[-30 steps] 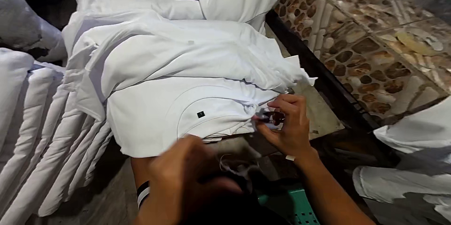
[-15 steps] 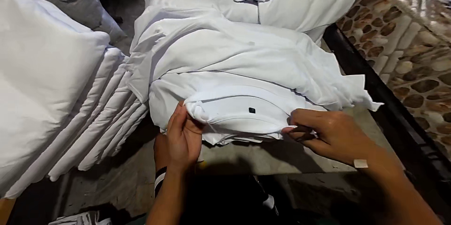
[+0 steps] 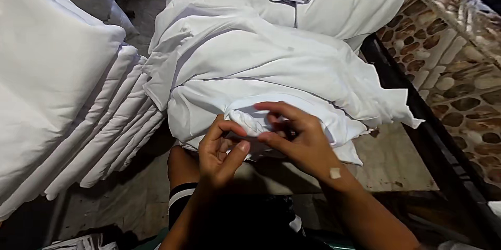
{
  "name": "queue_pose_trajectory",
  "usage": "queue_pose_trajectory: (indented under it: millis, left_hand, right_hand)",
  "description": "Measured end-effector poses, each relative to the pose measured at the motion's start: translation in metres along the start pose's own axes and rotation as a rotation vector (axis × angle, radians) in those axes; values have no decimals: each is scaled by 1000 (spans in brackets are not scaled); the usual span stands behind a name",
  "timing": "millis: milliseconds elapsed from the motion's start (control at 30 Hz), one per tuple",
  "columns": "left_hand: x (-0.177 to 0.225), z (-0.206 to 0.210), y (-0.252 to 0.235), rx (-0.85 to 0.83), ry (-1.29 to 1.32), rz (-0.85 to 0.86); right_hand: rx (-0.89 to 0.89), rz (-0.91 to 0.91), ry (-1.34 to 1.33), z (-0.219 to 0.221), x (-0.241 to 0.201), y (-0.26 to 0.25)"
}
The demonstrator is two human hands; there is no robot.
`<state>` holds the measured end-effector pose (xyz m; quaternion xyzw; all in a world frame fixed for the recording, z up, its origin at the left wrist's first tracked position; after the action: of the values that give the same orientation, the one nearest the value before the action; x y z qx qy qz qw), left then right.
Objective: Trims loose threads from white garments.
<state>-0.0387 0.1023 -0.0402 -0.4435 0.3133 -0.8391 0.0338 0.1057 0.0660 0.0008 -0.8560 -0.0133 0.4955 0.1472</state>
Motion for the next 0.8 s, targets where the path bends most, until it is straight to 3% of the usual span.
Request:
queue_pose_trajectory:
  millis: [67,133,267,333,500,800]
  left_hand:
    - [0,1,2,-1,22,-4]
    - [2,1,1,2,-41,17]
    - [4,-1,2,29,-330,98]
    - [4,-3,2,42,-348,101]
    - [6,-8,4,-41,-46,37]
    - [9,0,15,-114,-164,35]
  right_hand:
    - [39,-38,-65,9,-7,-1]
    - [95,-215,-12,8,-25,10]
    - [38,-501,152,16,-47,43]
    - [45,-493,276,13,-45,49]
    - [93,-216,505,-6,-9,40]
    - [135,-349,534,22,-22,29]
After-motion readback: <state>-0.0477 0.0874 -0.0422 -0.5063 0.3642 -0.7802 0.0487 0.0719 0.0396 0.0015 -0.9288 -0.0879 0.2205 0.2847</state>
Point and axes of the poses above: each hand's wrist, its own y-axis away from the middle knuckle, its own z-axis out of the palm, x = y × z, the point moved 9 cm from there along -y, towards the middle knuckle, and after that the axes turned 7 degrees about z, right-handed, at the moved point
